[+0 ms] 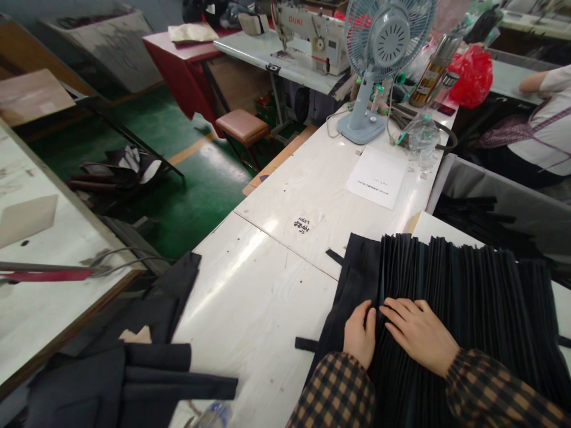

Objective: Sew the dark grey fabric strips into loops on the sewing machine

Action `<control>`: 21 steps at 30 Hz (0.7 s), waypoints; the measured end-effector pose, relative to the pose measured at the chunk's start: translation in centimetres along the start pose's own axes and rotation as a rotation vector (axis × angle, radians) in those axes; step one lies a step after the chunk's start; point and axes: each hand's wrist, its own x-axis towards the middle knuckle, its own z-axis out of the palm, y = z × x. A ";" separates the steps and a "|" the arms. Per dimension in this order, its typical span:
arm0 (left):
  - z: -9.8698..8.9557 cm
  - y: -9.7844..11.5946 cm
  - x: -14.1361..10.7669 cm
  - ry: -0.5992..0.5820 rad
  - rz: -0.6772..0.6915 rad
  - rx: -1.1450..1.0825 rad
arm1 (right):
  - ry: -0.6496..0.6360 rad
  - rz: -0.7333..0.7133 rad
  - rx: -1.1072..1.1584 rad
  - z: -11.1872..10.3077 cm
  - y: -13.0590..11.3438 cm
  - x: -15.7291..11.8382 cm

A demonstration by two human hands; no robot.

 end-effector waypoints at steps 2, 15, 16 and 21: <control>0.2 0.1 0.0 -0.021 -0.018 -0.029 | 0.004 -0.001 -0.002 0.0 0.0 0.0; 0.4 -2.2 0.5 -0.023 -0.180 -0.295 | 0.023 -0.004 -0.016 0.4 0.2 -0.2; 0.3 -2.3 0.6 -0.048 -0.186 -0.321 | 0.035 -0.002 -0.015 0.6 0.2 -0.3; -0.7 -2.2 1.4 -0.157 -0.190 -0.409 | 0.090 0.012 0.020 1.1 0.1 -0.4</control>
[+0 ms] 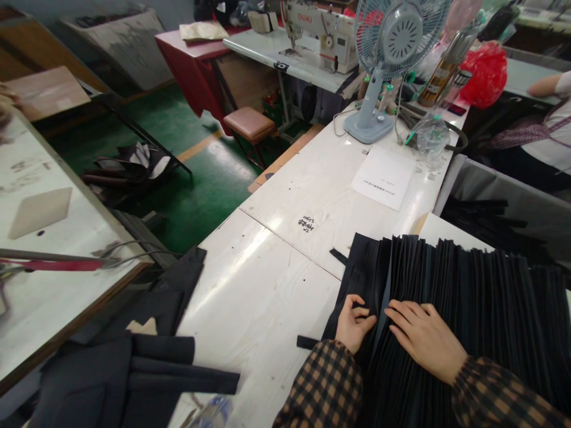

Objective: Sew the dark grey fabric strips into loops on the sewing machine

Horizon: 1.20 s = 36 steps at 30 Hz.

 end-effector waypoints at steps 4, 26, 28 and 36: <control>0.0 0.3 0.0 -0.044 0.022 0.024 | 0.004 0.005 0.014 0.1 0.0 -0.1; 1.7 1.0 -1.5 0.047 0.151 0.304 | -0.090 0.014 -0.006 -0.9 -0.2 0.0; 1.3 0.5 -1.1 0.036 0.125 0.292 | -0.114 -0.013 -0.020 -1.3 -0.2 0.3; 1.2 -0.7 -0.3 0.076 0.077 0.231 | -0.155 -0.022 -0.079 -1.9 -0.5 1.1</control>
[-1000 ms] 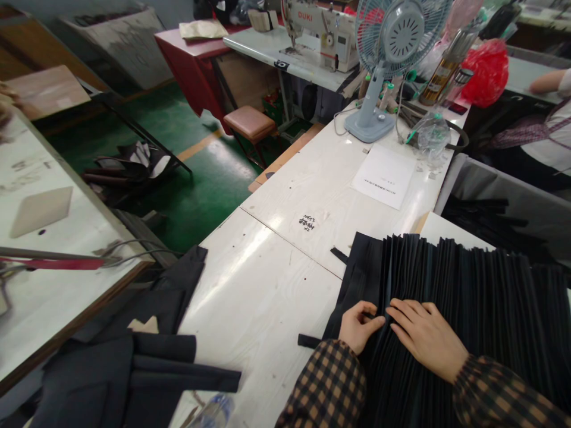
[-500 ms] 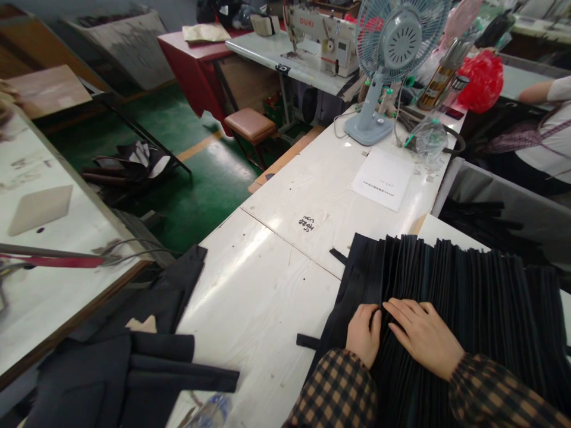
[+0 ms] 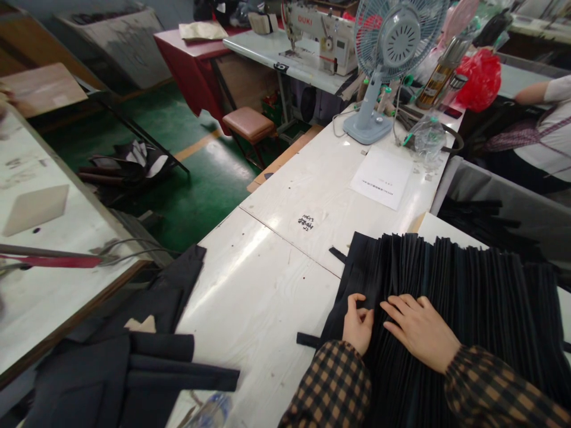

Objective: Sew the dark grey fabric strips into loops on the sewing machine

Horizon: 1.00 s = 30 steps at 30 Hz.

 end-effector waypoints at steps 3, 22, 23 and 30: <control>0.1 0.3 -0.1 0.016 0.026 0.008 | 0.020 -0.009 -0.016 0.1 0.0 -0.1; 1.5 3.0 -2.0 0.094 0.104 0.165 | 0.081 -0.051 -0.046 -0.3 0.9 -1.7; 1.5 2.9 -2.1 0.064 0.093 0.150 | 0.085 -0.053 -0.049 -0.3 1.0 -1.7; 1.3 2.2 -1.3 -0.007 0.060 0.082 | 0.090 -0.048 -0.067 -0.5 0.9 -1.7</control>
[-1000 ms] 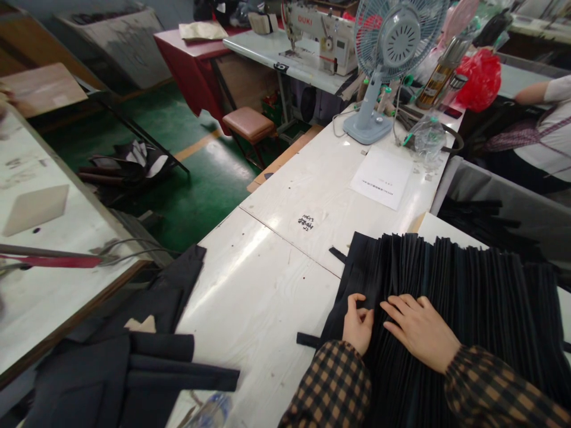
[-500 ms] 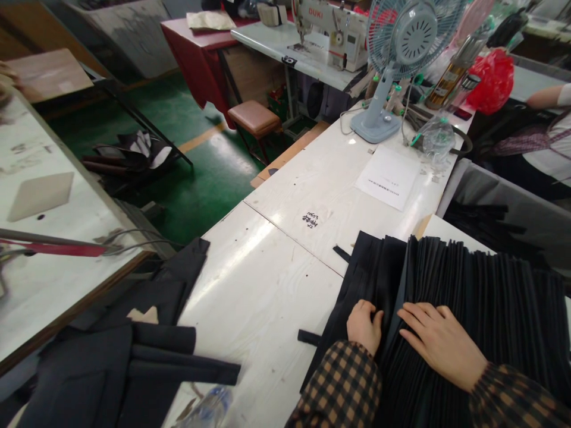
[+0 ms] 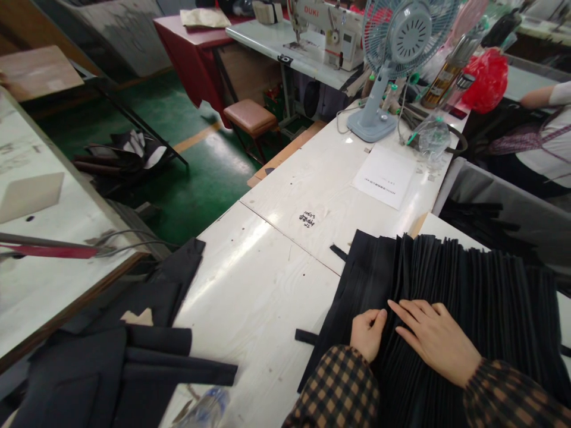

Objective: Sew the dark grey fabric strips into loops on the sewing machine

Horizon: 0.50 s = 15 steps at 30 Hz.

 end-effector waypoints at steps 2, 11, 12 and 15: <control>0.0 -0.1 0.0 0.012 -0.004 -0.007 | -0.016 0.016 0.002 0.0 -0.1 -0.1; 0.2 1.0 -0.6 -0.020 0.089 0.050 | -0.006 0.006 -0.003 0.0 0.3 -0.8; 0.1 1.2 -0.6 -0.036 0.100 0.062 | 0.008 -0.010 -0.007 0.0 0.4 -0.9; -0.3 1.4 -0.5 -0.079 0.127 0.110 | 0.024 -0.034 -0.010 0.1 0.7 -1.1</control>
